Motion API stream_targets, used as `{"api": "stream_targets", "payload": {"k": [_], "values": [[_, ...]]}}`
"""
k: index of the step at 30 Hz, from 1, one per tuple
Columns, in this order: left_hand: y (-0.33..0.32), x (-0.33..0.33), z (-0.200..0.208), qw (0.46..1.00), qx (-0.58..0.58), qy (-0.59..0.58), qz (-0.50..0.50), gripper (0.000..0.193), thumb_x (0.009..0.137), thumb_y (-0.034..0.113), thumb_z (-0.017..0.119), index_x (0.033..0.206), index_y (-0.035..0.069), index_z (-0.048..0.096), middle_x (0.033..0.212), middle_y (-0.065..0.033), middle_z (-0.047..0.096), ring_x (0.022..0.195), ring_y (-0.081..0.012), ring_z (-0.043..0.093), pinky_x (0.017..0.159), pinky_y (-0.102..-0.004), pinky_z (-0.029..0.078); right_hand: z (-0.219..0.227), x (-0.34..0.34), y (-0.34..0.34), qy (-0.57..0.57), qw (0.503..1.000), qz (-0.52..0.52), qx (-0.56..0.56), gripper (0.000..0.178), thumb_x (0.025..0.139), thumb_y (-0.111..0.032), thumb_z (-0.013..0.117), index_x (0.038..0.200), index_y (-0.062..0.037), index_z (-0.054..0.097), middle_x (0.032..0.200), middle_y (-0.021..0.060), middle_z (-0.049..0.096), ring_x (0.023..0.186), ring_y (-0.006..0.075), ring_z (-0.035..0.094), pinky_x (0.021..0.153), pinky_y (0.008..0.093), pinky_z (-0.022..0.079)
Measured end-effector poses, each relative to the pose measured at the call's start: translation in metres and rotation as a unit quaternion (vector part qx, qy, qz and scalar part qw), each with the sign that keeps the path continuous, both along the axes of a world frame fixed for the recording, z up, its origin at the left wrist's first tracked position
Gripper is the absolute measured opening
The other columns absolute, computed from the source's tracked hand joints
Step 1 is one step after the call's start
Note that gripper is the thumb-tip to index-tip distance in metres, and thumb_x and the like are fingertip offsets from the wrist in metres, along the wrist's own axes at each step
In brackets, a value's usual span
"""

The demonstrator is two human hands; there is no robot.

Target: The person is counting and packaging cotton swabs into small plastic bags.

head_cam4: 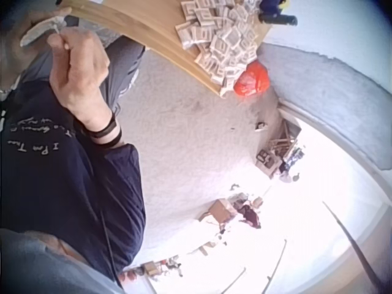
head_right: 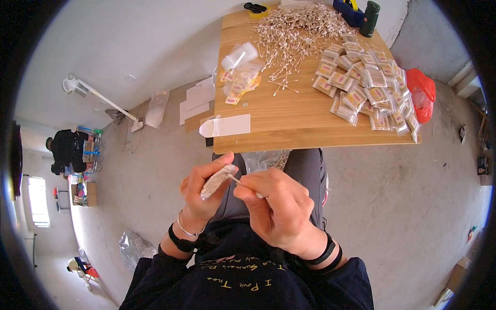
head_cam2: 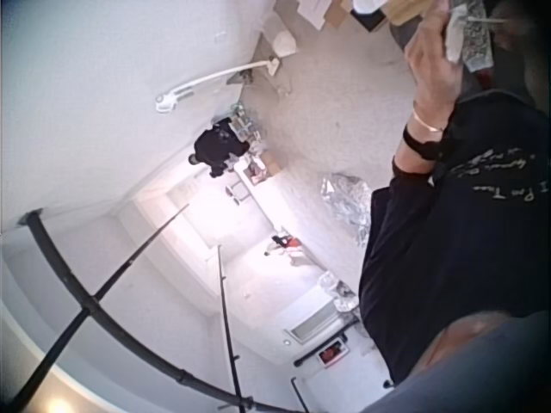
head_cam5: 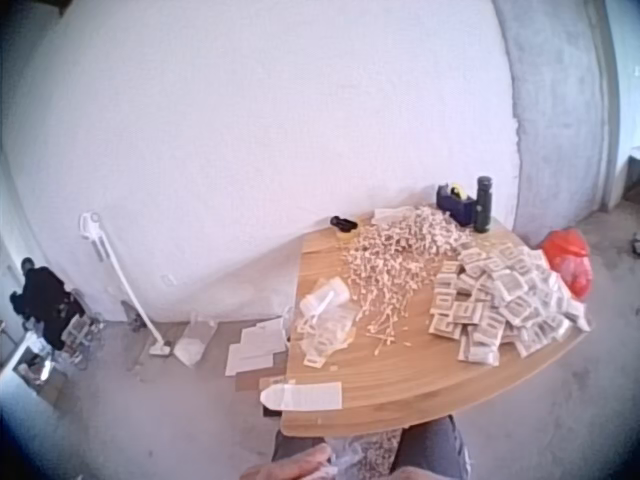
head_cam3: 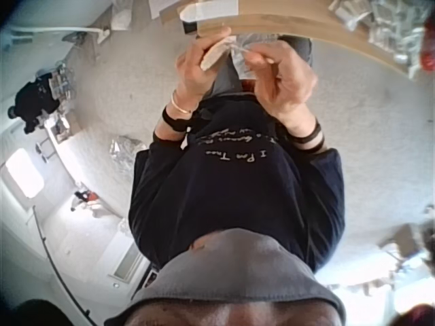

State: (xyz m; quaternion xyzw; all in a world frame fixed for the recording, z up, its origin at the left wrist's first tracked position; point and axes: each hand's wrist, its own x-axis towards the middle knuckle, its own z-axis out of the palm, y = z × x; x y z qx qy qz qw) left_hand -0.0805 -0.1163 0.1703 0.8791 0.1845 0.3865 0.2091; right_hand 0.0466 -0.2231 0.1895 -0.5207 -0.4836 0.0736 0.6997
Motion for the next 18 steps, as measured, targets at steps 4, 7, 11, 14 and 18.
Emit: {"api": "stream_targets", "payload": {"k": [4,7,11,14,18], "values": [[-0.002,0.003,0.001,1.000,-0.004,-0.016,-0.005,0.031,0.072,0.000,0.074,0.098,-0.003,0.058,0.097,-0.0142,0.067,0.079,-0.0217,0.068,0.066,-0.0268,0.055,0.002,0.000,0.002,-0.023,1.000,-0.006,0.002,0.014,0.078,0.000,0.069,0.085,0.0015,0.057,0.071,0.0114,0.062,0.057,0.0217,0.059,0.052,0.0274,0.047],[0.000,0.003,-0.001,0.999,0.004,-0.028,-0.016,0.028,0.073,0.002,0.072,0.096,-0.004,0.058,0.095,-0.0169,0.067,0.079,-0.0268,0.068,0.067,-0.0296,0.056,0.005,0.000,0.003,-0.055,0.998,-0.021,-0.017,0.014,0.077,0.002,0.068,0.085,0.0012,0.057,0.071,0.0116,0.061,0.057,0.0232,0.059,0.052,0.0288,0.048],[0.001,0.003,0.000,0.999,0.028,-0.034,-0.029,0.026,0.073,0.004,0.072,0.093,-0.004,0.056,0.095,-0.0196,0.066,0.080,-0.0298,0.068,0.068,-0.0313,0.057,0.010,-0.002,0.002,-0.077,0.996,-0.032,-0.020,0.014,0.076,0.003,0.068,0.084,0.0013,0.057,0.071,0.0120,0.061,0.057,0.0246,0.059,0.051,0.0298,0.048],[0.003,0.001,-0.001,0.998,0.038,-0.015,-0.040,0.029,0.077,0.004,0.070,0.100,-0.003,0.054,0.104,-0.0186,0.065,0.085,-0.0241,0.068,0.072,-0.0291,0.055,0.011,-0.003,0.003,-0.076,0.996,-0.031,-0.034,0.013,0.076,0.003,0.068,0.083,0.0013,0.057,0.071,0.0119,0.061,0.057,0.0246,0.059,0.050,0.0294,0.048],[0.003,0.000,-0.002,0.998,0.052,0.003,-0.036,0.029,0.077,0.002,0.069,0.101,-0.003,0.054,0.103,-0.0187,0.065,0.085,-0.0243,0.068,0.071,-0.0290,0.055,0.011,-0.004,0.004,-0.068,0.996,-0.025,-0.048,0.012,0.077,0.003,0.068,0.082,0.0015,0.056,0.071,0.0119,0.061,0.055,0.0238,0.058,0.050,0.0284,0.047]]}}
